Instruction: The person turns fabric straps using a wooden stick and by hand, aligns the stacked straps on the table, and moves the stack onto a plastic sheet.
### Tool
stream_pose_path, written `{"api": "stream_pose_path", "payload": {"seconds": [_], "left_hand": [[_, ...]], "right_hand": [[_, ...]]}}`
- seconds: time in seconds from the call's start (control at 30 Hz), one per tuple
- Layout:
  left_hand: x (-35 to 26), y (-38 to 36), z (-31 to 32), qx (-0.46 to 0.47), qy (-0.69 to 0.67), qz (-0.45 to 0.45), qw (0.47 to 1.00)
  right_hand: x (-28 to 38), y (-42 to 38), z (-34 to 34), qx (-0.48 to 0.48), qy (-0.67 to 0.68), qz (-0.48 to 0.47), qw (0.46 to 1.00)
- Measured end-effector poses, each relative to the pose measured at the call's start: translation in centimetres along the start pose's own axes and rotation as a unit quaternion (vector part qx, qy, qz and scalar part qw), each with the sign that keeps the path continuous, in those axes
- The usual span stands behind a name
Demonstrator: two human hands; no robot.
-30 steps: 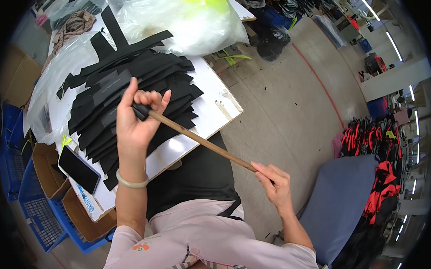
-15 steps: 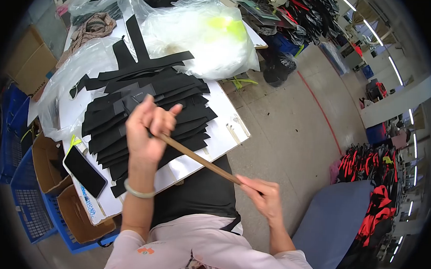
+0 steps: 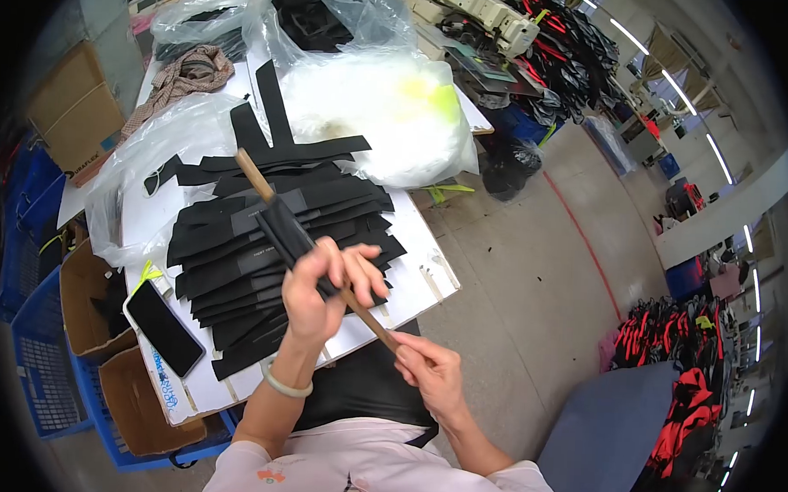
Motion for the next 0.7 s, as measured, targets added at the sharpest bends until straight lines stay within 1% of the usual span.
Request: {"api": "stream_pose_path", "payload": {"seconds": [0.07,0.13,0.23,0.27,0.33,0.37,0.4,0.43,0.47,0.53,0.57,0.6,0.67,0.7], "left_hand": [[0.1,-0.7,0.9,0.035,0.032,-0.033,0.998],[-0.1,-0.7,0.3,0.031,0.009,-0.038,0.999],[-0.5,-0.2,-1.3,0.002,-0.049,-0.032,0.998],[-0.5,-0.2,-2.0,-0.037,-0.068,-0.034,0.996],[0.1,-0.3,-3.8,-0.051,-0.046,-0.043,0.997],[0.8,-0.7,-4.3,-0.053,-0.071,-0.047,0.995],[1.5,-1.0,-4.2,-0.042,-0.058,-0.082,0.994],[2.0,-1.5,-4.0,-0.04,-0.04,-0.09,0.994],[2.5,-2.0,-3.8,-0.034,-0.02,-0.099,0.994],[2.3,-2.9,-4.1,-0.059,0.004,-0.102,0.993],[2.1,-3.5,-4.9,-0.073,-0.019,-0.1,0.992],[1.2,-4.0,-5.2,-0.102,0.0,-0.093,0.99],[1.0,-4.6,-4.8,-0.072,-0.01,-0.12,0.99],[2.2,-5.0,-4.0,-0.027,-0.05,-0.163,0.985]], "right_hand": [[0.5,0.4,0.5,0.007,-0.015,-0.004,1.0],[1.0,0.4,-0.5,0.004,-0.061,-0.021,0.998],[-0.8,-2.4,-5.1,-0.02,-0.149,0.019,0.988],[-1.9,-4.0,-7.4,-0.042,-0.145,0.026,0.988],[-3.7,-6.9,-11.1,-0.089,-0.14,0.042,0.985],[-4.3,-7.4,-12.1,-0.114,-0.148,0.049,0.981],[-4.5,-7.7,-12.5,-0.141,-0.154,0.056,0.976],[-4.8,-7.8,-12.7,-0.17,-0.157,0.062,0.971],[-5.0,-7.3,-12.5,-0.172,-0.159,0.057,0.971],[-5.3,-6.2,-12.2,-0.178,-0.159,0.045,0.97],[-5.8,-6.6,-12.9,-0.188,-0.171,0.039,0.966],[-6.1,-6.9,-14.0,-0.211,-0.18,0.038,0.96],[-6.7,-7.4,-16.2,-0.249,-0.2,0.039,0.947],[-7.1,-6.6,-16.8,-0.247,-0.248,0.051,0.935]]}}
Point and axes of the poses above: each hand's wrist, its own y-axis towards the middle knuckle, its own z-axis out of the palm, x = y × z, the point moved 8 cm from there along y, towards the middle knuckle, and after that the axes turned 9 degrees about x, right-handed, at the moved point
